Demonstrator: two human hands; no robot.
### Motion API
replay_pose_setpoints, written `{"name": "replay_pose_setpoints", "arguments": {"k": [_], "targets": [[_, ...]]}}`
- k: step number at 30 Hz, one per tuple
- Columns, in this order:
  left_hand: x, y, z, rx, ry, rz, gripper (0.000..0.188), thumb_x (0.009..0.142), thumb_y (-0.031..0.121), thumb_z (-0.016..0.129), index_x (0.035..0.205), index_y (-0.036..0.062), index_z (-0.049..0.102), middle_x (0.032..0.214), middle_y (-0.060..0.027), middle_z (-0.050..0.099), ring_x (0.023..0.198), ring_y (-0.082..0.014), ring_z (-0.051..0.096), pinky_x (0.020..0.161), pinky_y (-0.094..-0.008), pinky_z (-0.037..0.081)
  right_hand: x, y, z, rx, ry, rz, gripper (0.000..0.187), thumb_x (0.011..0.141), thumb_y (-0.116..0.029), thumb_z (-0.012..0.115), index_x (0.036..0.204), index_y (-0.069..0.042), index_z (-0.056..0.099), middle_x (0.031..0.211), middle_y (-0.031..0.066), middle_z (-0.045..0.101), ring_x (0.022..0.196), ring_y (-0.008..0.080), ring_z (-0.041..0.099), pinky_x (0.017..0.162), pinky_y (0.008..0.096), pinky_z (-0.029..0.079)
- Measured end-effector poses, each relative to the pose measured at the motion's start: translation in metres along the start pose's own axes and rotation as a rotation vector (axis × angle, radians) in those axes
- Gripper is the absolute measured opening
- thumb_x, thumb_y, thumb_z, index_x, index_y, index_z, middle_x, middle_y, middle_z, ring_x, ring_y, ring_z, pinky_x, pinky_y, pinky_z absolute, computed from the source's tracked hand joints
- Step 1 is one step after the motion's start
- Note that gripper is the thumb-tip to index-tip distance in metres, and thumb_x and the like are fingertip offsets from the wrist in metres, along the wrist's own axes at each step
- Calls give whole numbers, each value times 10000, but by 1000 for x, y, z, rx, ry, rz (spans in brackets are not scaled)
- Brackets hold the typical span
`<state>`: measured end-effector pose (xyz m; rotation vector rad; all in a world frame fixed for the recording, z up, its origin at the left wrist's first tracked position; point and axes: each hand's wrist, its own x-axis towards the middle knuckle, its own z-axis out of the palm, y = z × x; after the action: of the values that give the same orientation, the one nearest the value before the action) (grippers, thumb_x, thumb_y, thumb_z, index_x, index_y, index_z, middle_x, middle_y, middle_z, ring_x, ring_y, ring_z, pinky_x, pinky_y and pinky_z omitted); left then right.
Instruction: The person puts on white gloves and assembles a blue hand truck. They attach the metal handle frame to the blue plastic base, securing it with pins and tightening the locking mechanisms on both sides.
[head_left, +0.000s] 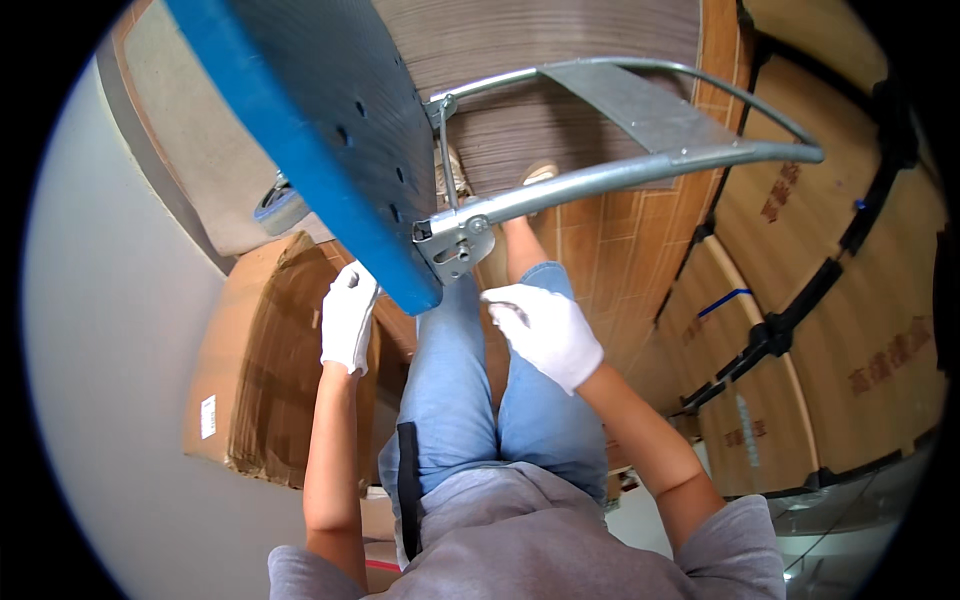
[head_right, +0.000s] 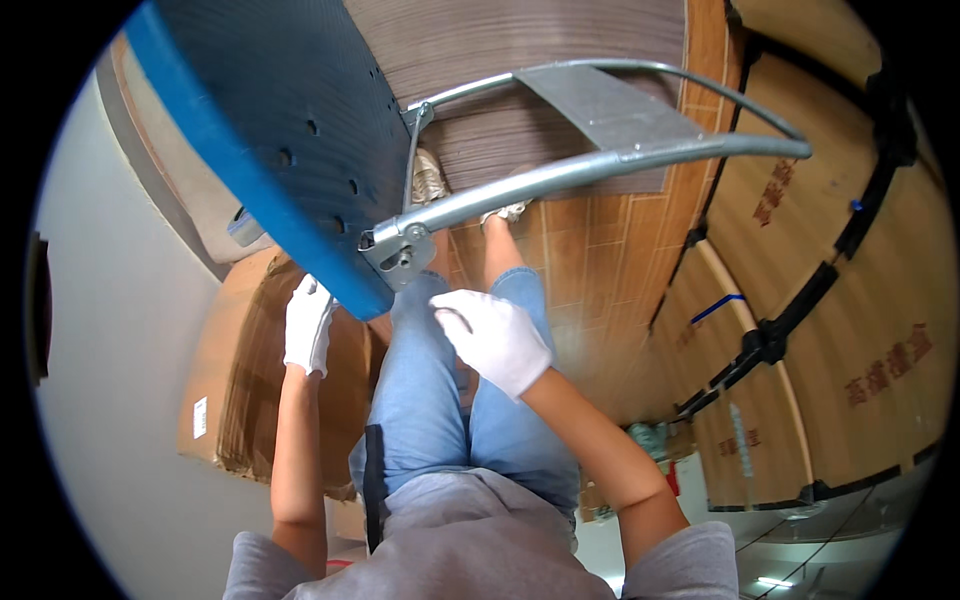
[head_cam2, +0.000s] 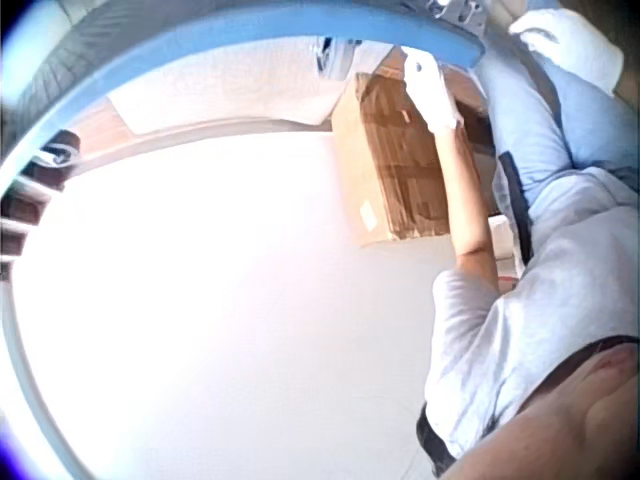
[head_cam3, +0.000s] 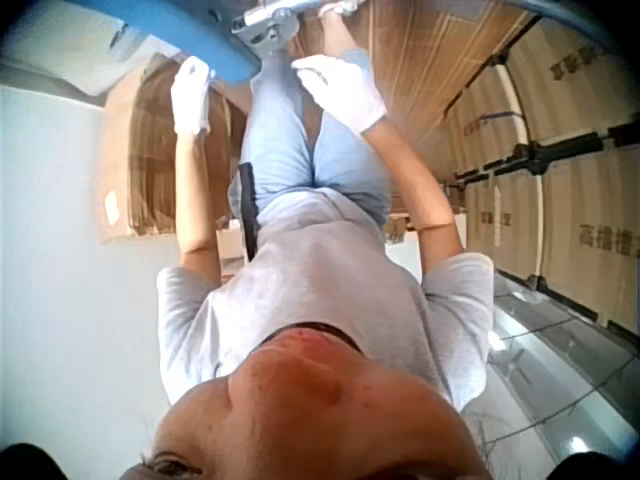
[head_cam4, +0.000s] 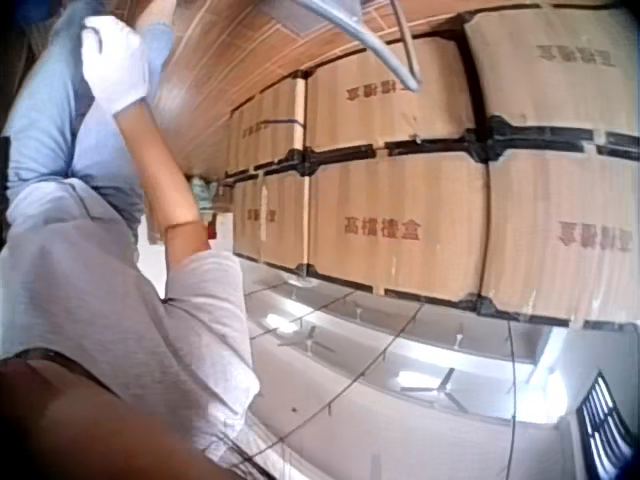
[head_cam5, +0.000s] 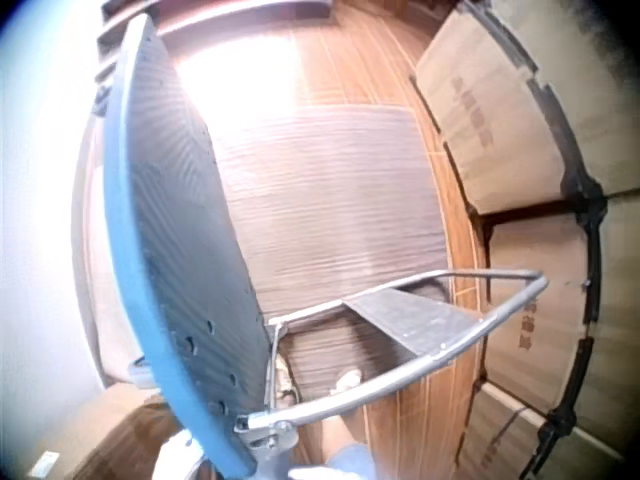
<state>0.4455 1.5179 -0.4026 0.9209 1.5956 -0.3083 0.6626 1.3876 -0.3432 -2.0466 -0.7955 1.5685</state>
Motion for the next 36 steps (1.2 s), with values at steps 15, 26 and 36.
{"name": "replay_pose_setpoints", "arguments": {"k": [15,26,36], "targets": [[-1,26,10,-246,-106,-102,314,920,301,575,922,-3,657,835,-33,629,737,-105,532,704,-253,438,143,-97,-21,-682,-532,-101,201,831,-248,638,899,-95,747,959,87,658,932,273,586,838,393,517],[13,27,2,-768,-267,-454,527,956,482,521,880,-16,677,736,-30,612,652,-78,555,603,-195,441,177,-100,-11,-735,-926,-54,282,879,-254,508,891,-77,727,865,131,706,850,302,665,806,369,508],[7,49,-15,-195,-330,-112,590,908,546,535,904,-19,708,817,-127,673,760,-159,611,738,-280,466,174,-105,-5,-580,-817,226,212,888,-204,624,908,-5,696,753,144,661,694,245,630,683,345,506]]}}
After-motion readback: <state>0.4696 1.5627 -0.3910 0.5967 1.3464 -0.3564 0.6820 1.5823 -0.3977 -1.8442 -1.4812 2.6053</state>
